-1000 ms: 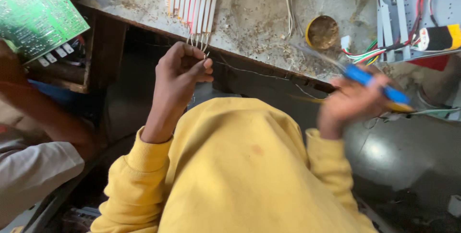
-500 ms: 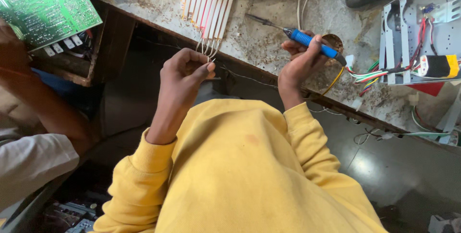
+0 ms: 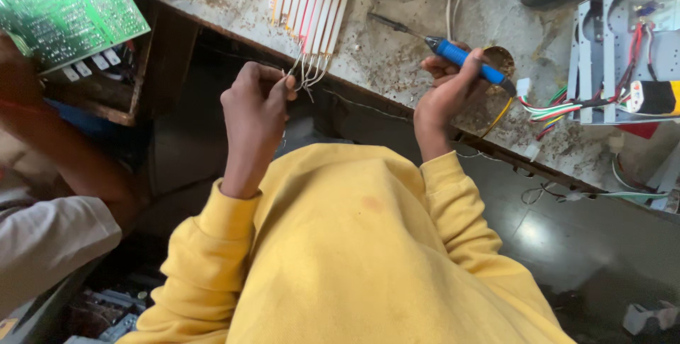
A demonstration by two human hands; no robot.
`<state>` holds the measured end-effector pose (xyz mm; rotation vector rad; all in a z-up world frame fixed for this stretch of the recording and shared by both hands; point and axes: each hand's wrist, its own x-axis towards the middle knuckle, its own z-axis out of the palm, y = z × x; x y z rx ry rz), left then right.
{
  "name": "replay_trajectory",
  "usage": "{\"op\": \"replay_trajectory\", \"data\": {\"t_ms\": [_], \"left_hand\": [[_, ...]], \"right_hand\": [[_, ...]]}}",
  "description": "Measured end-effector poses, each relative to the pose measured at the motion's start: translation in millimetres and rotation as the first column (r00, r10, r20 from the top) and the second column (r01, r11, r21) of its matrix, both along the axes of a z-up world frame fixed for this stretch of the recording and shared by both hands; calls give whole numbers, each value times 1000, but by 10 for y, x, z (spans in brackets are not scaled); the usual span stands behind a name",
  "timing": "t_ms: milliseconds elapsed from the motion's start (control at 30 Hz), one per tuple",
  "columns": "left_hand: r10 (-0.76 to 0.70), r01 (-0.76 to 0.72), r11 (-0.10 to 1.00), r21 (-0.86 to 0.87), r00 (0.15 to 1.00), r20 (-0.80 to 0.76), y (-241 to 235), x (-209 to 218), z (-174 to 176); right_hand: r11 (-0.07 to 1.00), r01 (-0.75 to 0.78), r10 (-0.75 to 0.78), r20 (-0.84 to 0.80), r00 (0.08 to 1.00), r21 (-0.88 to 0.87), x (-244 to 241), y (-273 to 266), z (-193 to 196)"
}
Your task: The person solders multiple white wires to a circuit board using a soldering iron and solder wire. They repeatedly strip wire ends with pliers, apply solder to the connections, and place the finished wires on the workbench.
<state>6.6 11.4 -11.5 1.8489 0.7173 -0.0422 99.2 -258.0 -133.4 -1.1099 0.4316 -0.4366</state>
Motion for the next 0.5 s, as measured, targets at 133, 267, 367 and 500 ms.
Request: {"op": "replay_trajectory", "data": {"t_ms": [133,267,367,500], "left_hand": [[55,-34,952,-303,996,64,56,58,-313],[17,-5,999,-51,972,236,57,188,-589],[29,-51,997,63,952,303,29,172,-684],[67,-90,994,62,948,312,90,363,-761]], "right_hand": [[997,3,-3,3,1000,-74,-140,-39,219],[974,-84,105,91,990,-209,-290,25,610],[921,-198,225,42,974,-335,-484,125,948],[780,-278,344,13,939,-560,-400,456,1257]]}}
